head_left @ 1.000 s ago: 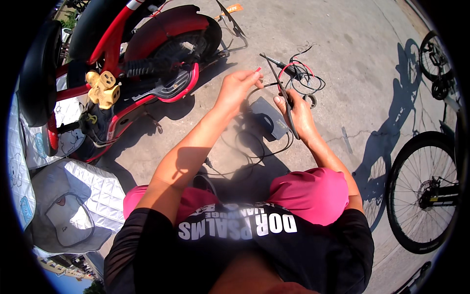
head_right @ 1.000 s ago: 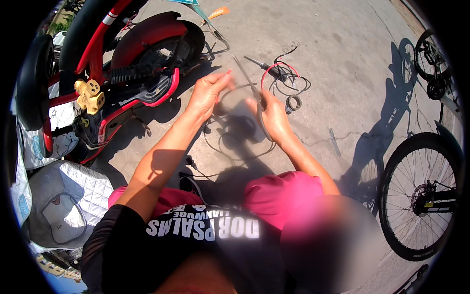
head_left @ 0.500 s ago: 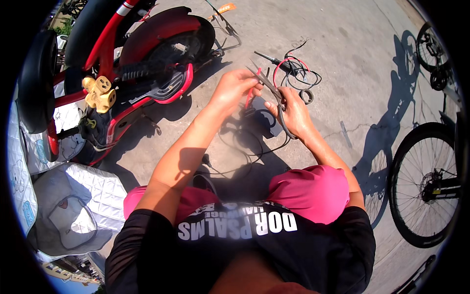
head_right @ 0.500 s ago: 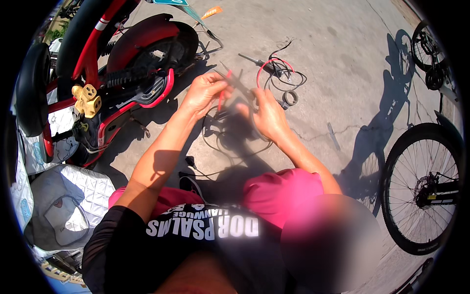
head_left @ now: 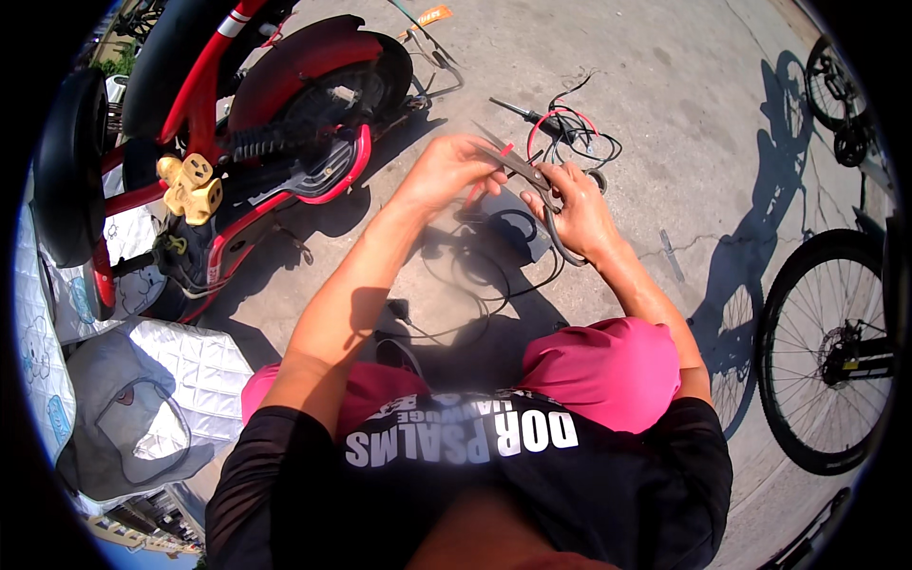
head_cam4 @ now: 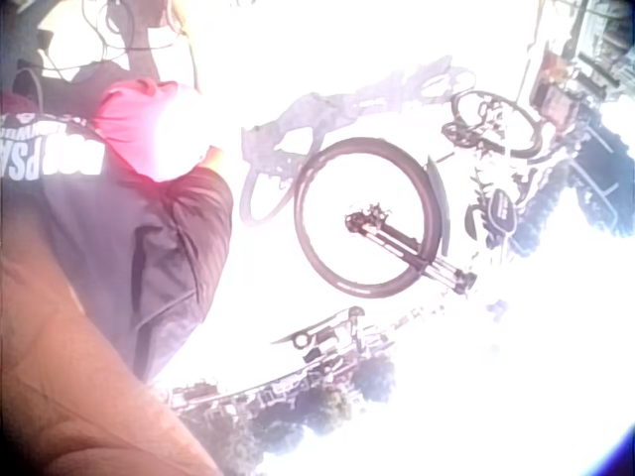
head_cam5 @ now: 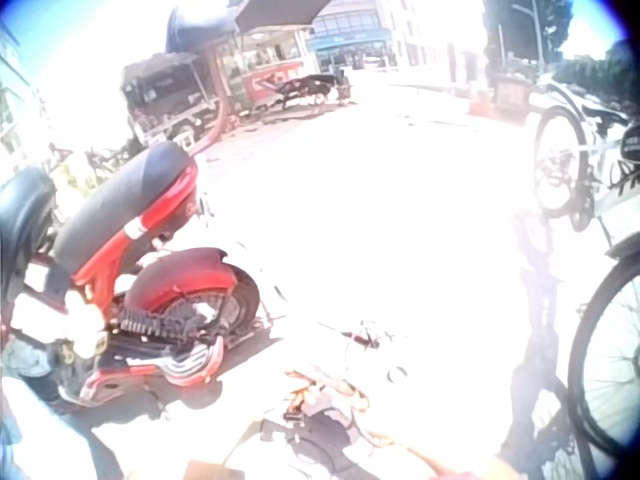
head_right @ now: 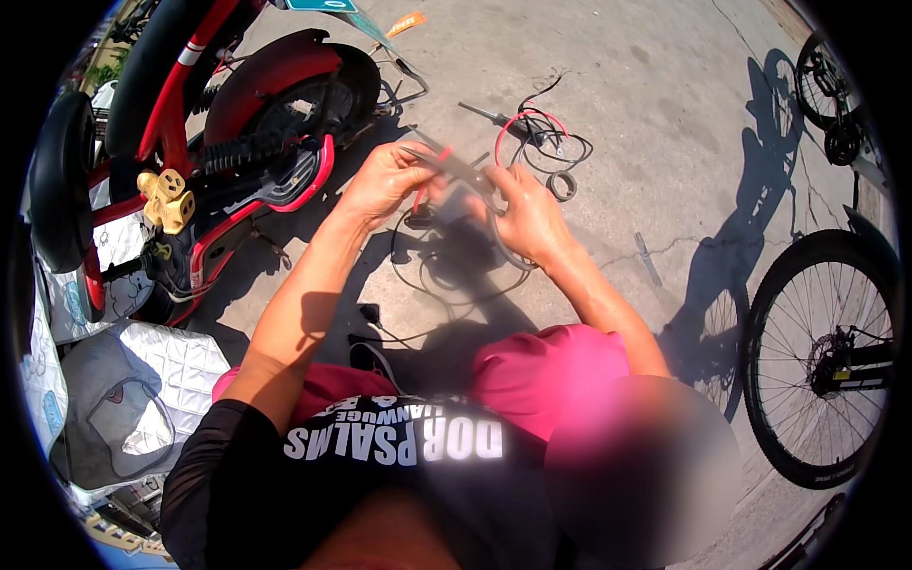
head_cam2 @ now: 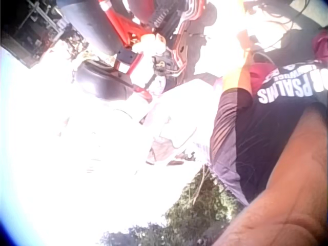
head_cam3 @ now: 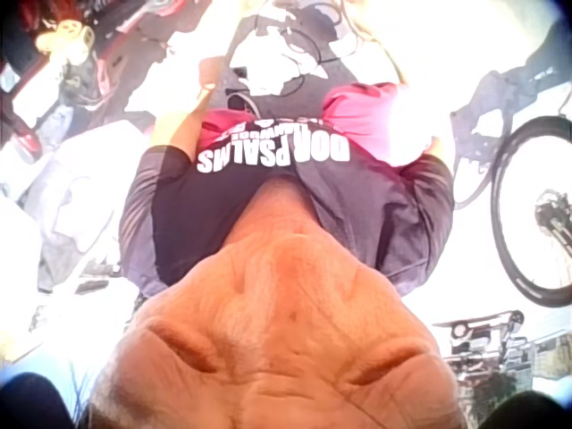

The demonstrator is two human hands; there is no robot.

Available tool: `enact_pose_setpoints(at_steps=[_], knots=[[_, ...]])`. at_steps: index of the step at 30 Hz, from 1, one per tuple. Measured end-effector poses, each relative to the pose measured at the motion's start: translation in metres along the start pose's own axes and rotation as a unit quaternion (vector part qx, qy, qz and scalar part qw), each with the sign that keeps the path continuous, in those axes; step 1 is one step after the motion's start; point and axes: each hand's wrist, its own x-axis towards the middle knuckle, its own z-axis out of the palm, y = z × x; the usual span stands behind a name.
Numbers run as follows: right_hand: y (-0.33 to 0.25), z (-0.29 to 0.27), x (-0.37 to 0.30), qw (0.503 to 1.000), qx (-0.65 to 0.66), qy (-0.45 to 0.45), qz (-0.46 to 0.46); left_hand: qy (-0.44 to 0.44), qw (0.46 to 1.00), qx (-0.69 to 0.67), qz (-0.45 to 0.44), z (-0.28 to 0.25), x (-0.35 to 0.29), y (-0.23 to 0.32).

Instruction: The person sits on the ground and uses scissors to cut and strip wires connected to a red electric scooter. They then use electrical tape to wrap and insulate the exposed wire ends.

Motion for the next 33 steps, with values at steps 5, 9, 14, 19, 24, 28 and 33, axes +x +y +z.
enact_pose_setpoints(at_steps=[5, 9, 14, 19, 24, 28, 33], knots=[[-0.001, 0.003, 0.001, 0.999, -0.007, 0.044, -0.008, 0.051, 0.998, -0.010, 0.031, 0.011, -0.004, 0.001], [-0.001, 0.003, 0.002, 0.998, -0.021, 0.054, -0.009, 0.096, 0.993, 0.064, 0.019, 0.016, -0.002, 0.005], [-0.004, -0.001, 0.005, 0.998, -0.033, 0.044, -0.031, 0.109, 0.993, 0.019, 0.039, 0.022, -0.006, 0.009], [-0.005, -0.002, 0.003, 1.000, -0.008, 0.019, -0.009, 0.068, 0.997, 0.039, -0.007, 0.015, -0.005, 0.009], [0.000, 0.000, 0.001, 0.999, -0.011, 0.038, -0.026, 0.038, 0.998, 0.039, -0.024, 0.014, -0.005, 0.009], [0.000, 0.002, -0.001, 0.998, -0.007, 0.052, -0.023, 0.025, 0.999, 0.024, -0.026, 0.016, -0.005, 0.010], [0.001, 0.003, -0.002, 0.998, -0.004, 0.057, -0.015, 0.063, 0.998, 0.007, -0.004, 0.023, -0.005, 0.009]])
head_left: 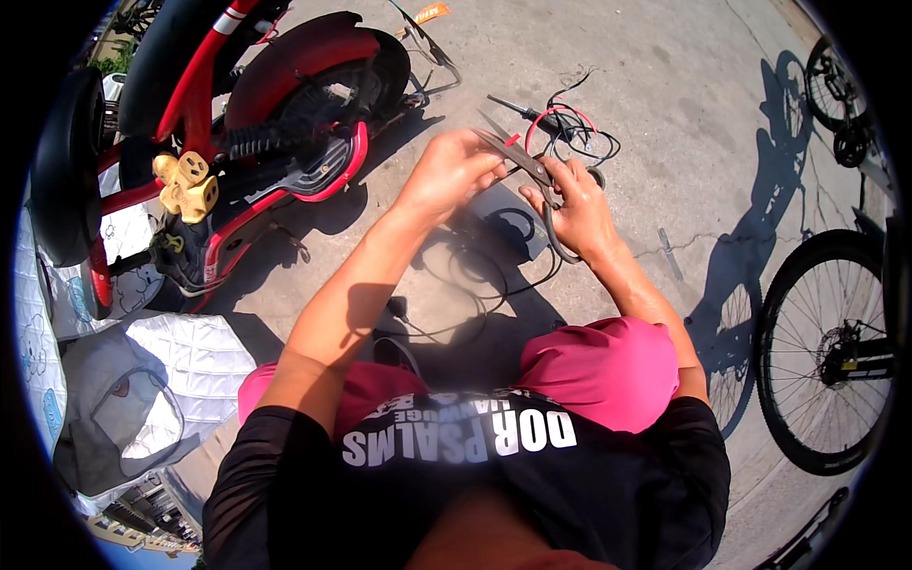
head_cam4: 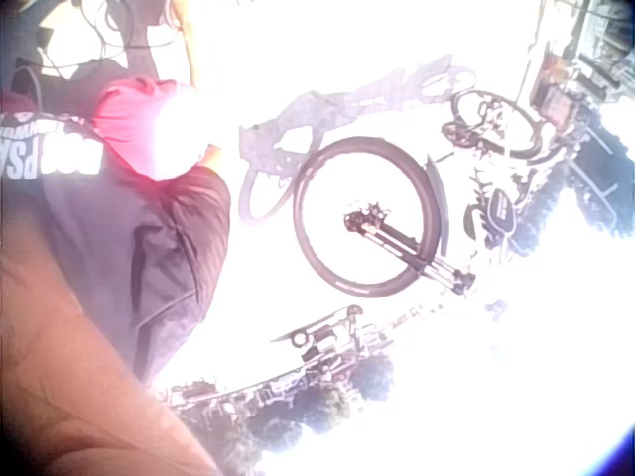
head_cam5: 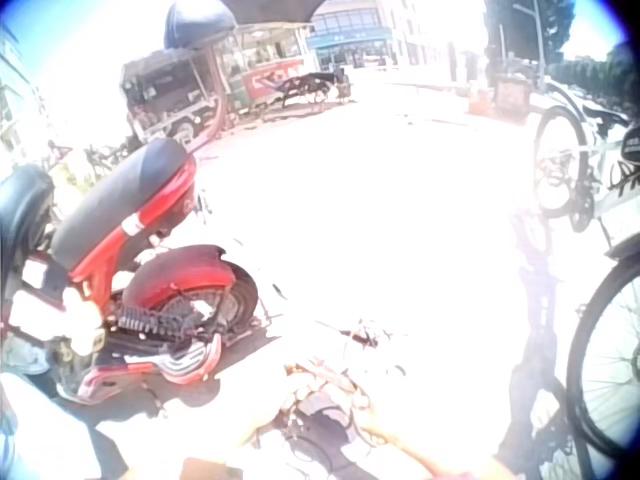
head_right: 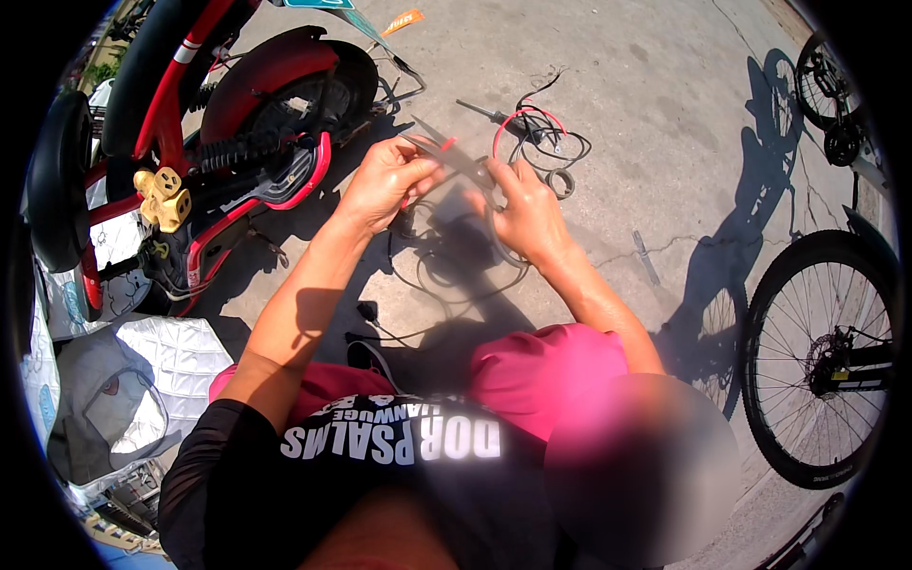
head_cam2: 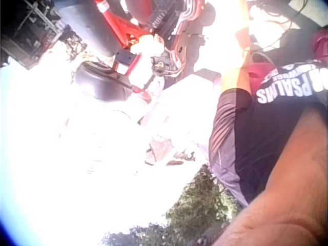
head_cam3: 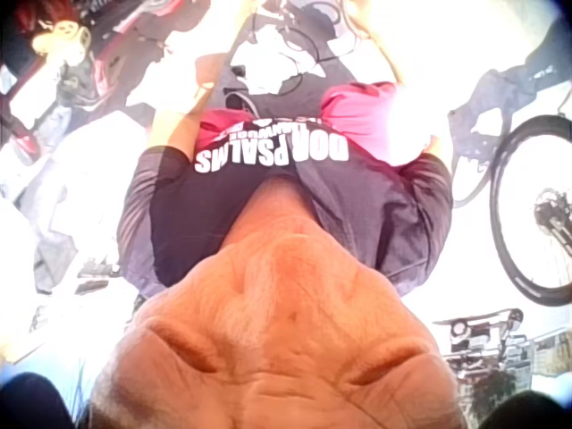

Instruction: The person sits on the ground and uses scissors to cut and strip wires connected to a red electric scooter. They then use electrical tape to wrap and insulate the exposed wire ends.

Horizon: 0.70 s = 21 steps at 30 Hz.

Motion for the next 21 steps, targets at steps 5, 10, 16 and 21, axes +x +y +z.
enact_pose_setpoints(at_steps=[5, 10, 16, 21], knots=[[0.001, -0.001, 0.004, 0.999, -0.023, 0.001, -0.034, -0.014, 0.999, -0.023, 0.033, -0.002, 0.002, -0.001], [-0.001, -0.005, 0.005, 0.999, -0.006, -0.042, -0.004, -0.054, 0.999, 0.002, 0.006, -0.009, 0.000, 0.004], [0.001, 0.013, -0.008, 0.998, 0.043, -0.027, 0.031, -0.072, 0.997, -0.007, -0.026, -0.015, 0.005, -0.001], [-0.004, 0.029, -0.017, 0.933, 0.296, -0.115, 0.172, -0.087, 0.989, -0.088, -0.079, -0.020, 0.007, -0.004]])
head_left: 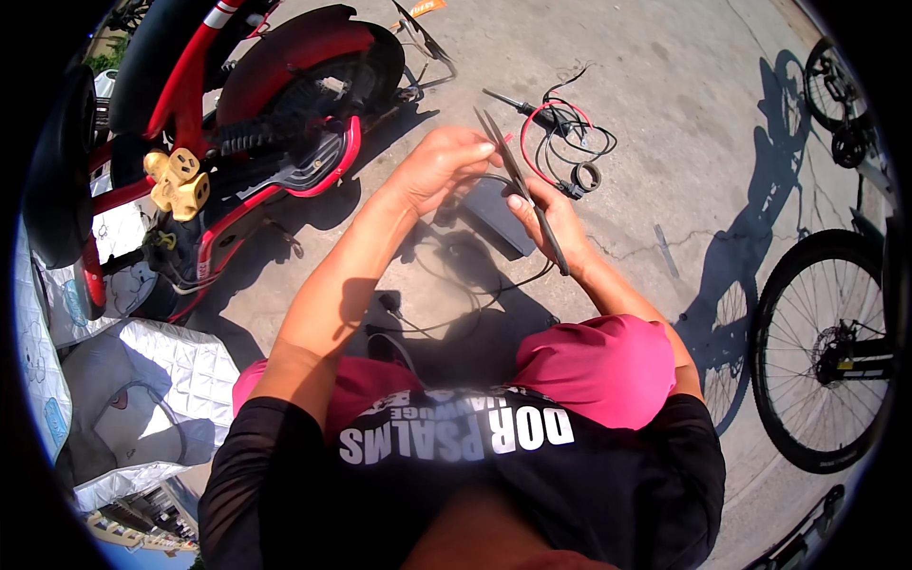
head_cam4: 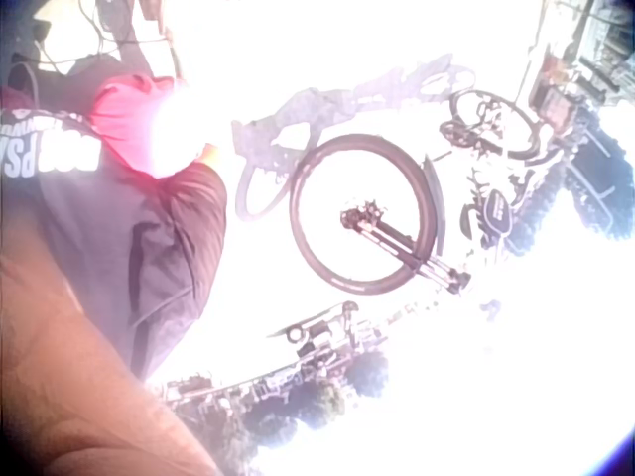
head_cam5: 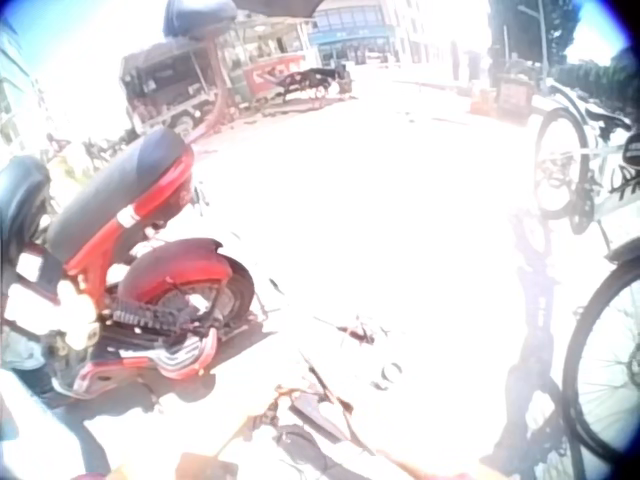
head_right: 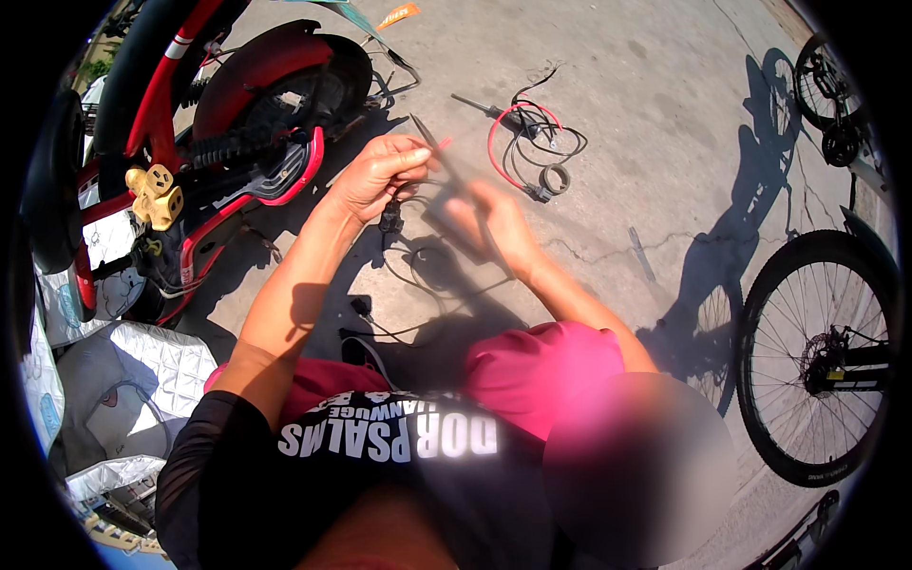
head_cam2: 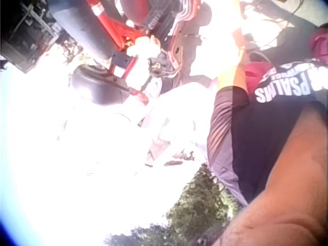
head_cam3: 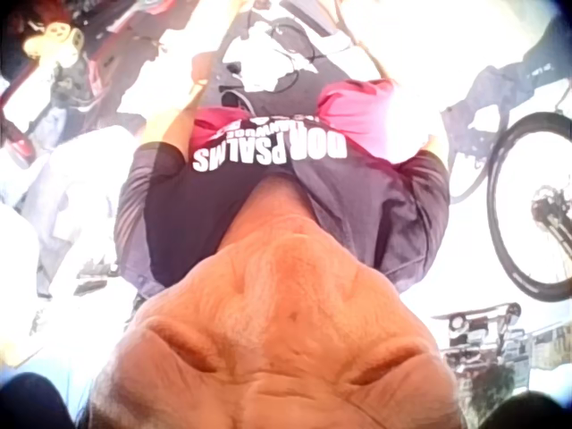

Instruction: The person sits on the ground and uses scissors to cut and strip wires connected to a red electric scooter. They then use electrical tape to wrap and insulate the exposed wire ends.

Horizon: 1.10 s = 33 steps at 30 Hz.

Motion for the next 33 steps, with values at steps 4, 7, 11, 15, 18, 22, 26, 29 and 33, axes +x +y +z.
enact_pose_setpoints(at_steps=[4, 7, 11, 15, 18, 22, 26, 29, 33], knots=[[-0.008, 0.002, -0.007, 0.972, 0.215, -0.086, 0.046, 0.004, 0.998, -0.055, -0.021, 0.001, 0.005, -0.004], [0.003, 0.003, -0.009, 0.954, 0.275, -0.107, 0.055, -0.026, 0.995, -0.087, -0.028, -0.007, 0.008, -0.008], [0.001, 0.004, -0.011, 0.949, 0.291, -0.102, 0.071, -0.080, 0.987, -0.141, -0.013, -0.005, 0.010, -0.010], [-0.004, 0.005, -0.013, 0.928, 0.351, -0.098, 0.075, -0.063, 0.987, -0.147, 0.001, -0.002, 0.015, -0.014], [-0.022, -0.001, -0.006, 0.989, 0.132, -0.014, 0.062, -0.005, 0.995, -0.094, 0.018, 0.004, 0.013, -0.014], [-0.011, -0.009, 0.000, 0.968, -0.140, 0.137, -0.158, 0.013, 0.997, -0.018, 0.074, 0.022, 0.008, -0.004], [-0.013, -0.018, 0.006, 0.949, -0.192, 0.134, -0.212, -0.073, 0.988, -0.122, 0.055, 0.017, 0.007, -0.004], [-0.012, -0.020, 0.005, 0.952, -0.183, 0.121, -0.213, -0.122, 0.970, -0.207, 0.025, 0.012, 0.008, -0.009], [-0.014, -0.019, 0.003, 0.955, -0.193, 0.115, -0.196, -0.131, 0.957, -0.259, -0.016, 0.010, 0.008, -0.013]])
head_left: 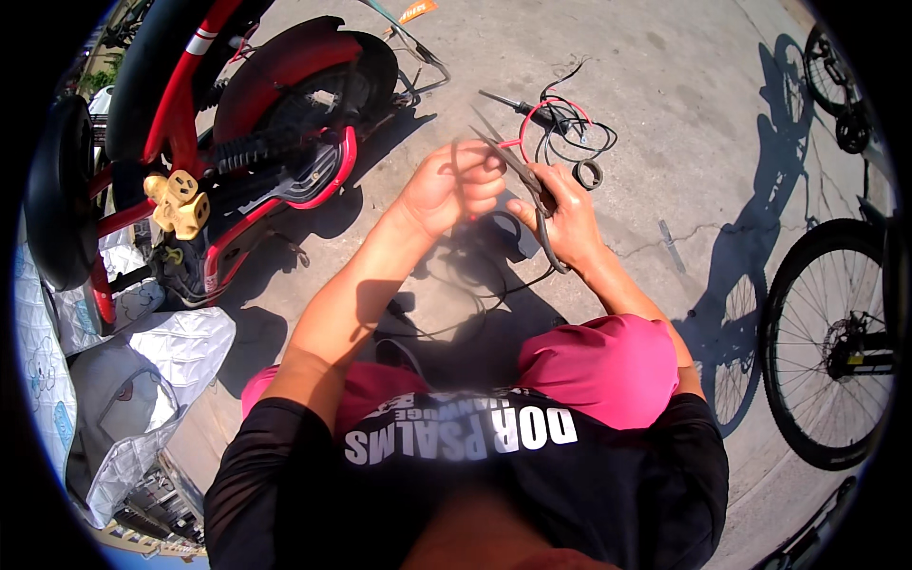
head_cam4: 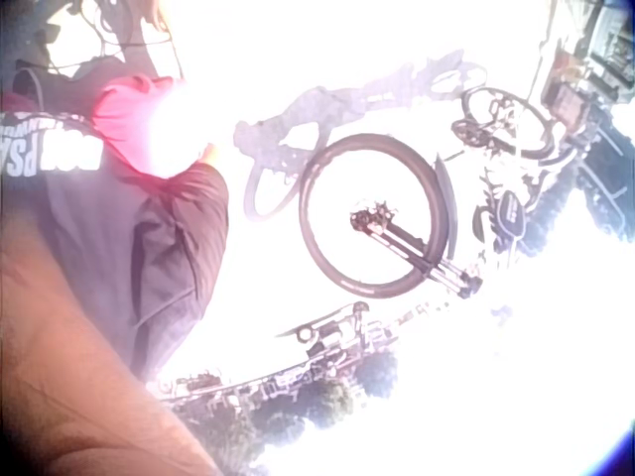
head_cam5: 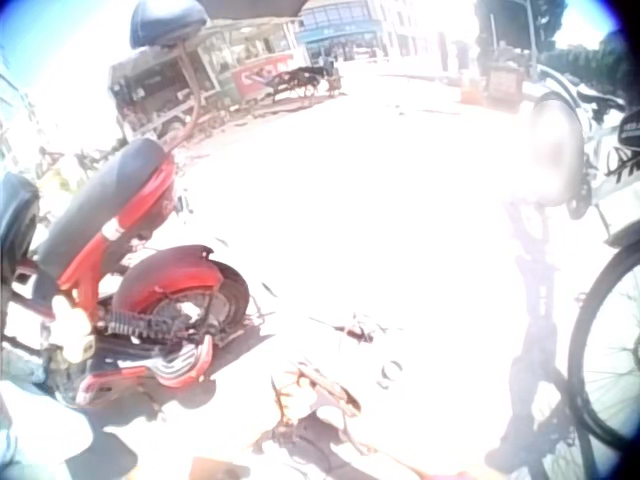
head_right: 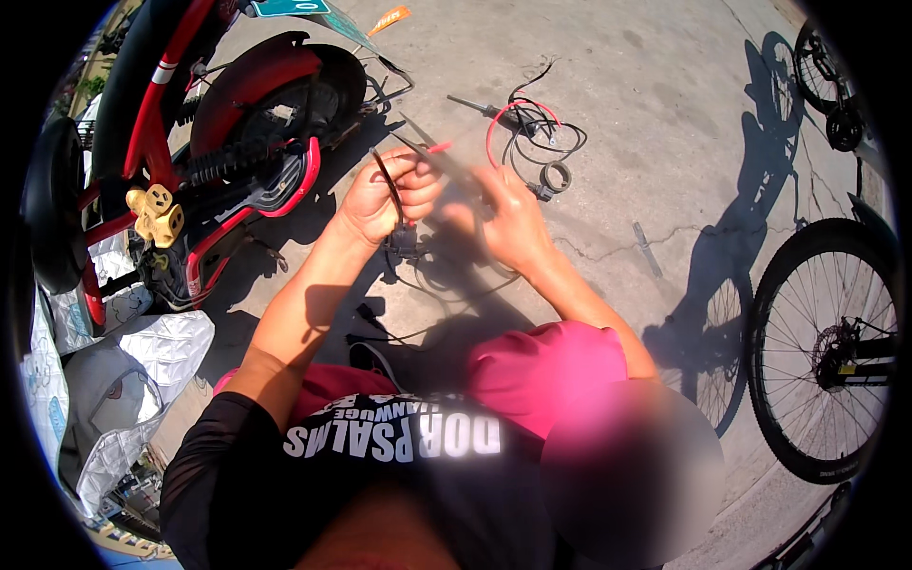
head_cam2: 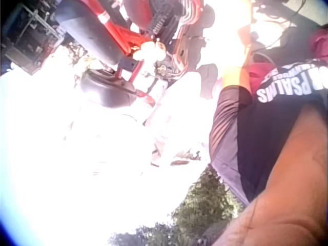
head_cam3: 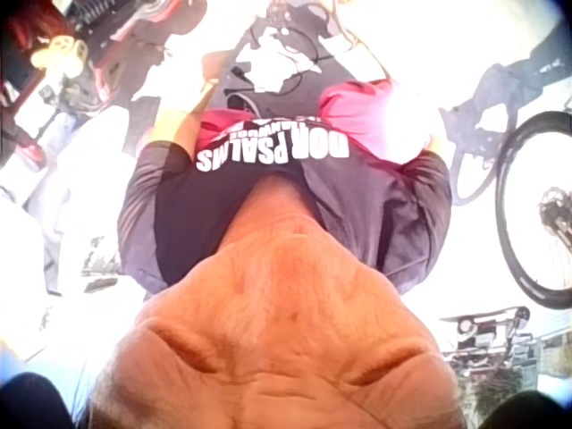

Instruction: The person sits on the ground and uses scissors to cut and strip wires connected to a red electric scooter. They then use electrical tape to wrap and insulate the exposed wire ends.

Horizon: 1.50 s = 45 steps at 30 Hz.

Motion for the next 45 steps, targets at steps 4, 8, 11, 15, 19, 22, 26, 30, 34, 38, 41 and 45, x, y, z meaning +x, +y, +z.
enact_pose_setpoints(at_steps=[4, 8, 11, 15, 19, 22, 26, 30, 34, 38, 41, 45], knots=[[0.004, 0.004, -0.003, 1.000, -0.008, 0.011, 0.001, -0.023, 0.994, -0.096, -0.043, -0.012, 0.000, -0.009], [0.010, 0.017, -0.013, 0.993, 0.091, 0.001, 0.077, -0.016, 0.976, -0.204, -0.069, -0.012, 0.006, -0.020], [0.003, 0.018, -0.016, 0.947, 0.265, -0.044, 0.176, 0.003, 0.975, -0.217, -0.045, -0.006, 0.009, -0.024], [-0.008, 0.020, -0.013, 0.814, 0.507, -0.046, 0.279, -0.024, 0.964, -0.263, -0.014, -0.002, 0.014, -0.028], [0.027, -0.001, 0.016, 0.577, 0.722, 0.132, 0.357, 0.017, 0.969, -0.244, 0.024, 0.004, 0.015, -0.039], [0.104, -0.027, 0.006, 0.778, 0.455, 0.260, 0.346, 0.018, 0.991, -0.123, 0.053, -0.003, 0.008, -0.029], [0.220, -0.051, -0.074, 0.878, -0.265, 0.165, 0.362, 0.073, 0.990, 0.035, 0.113, 0.003, -0.001, 0.007], [0.217, -0.055, -0.109, 0.841, -0.373, -0.008, 0.393, 0.143, 0.947, 0.201, 0.207, 0.007, -0.014, 0.036], [0.158, -0.077, -0.030, 0.838, -0.419, -0.162, 0.309, 0.191, 0.903, 0.272, 0.274, 0.018, -0.027, 0.059], [-0.040, -0.050, 0.087, 0.999, -0.038, 0.006, 0.013, 0.211, 0.887, 0.248, 0.328, 0.022, -0.041, 0.074], [-0.126, -0.024, 0.125, 0.983, 0.003, -0.008, -0.185, 0.188, 0.896, 0.200, 0.349, 0.029, -0.049, 0.081], [-0.177, 0.021, 0.175, 0.956, -0.001, -0.012, -0.292, 0.217, 0.882, 0.187, 0.375, 0.025, -0.066, 0.096]])
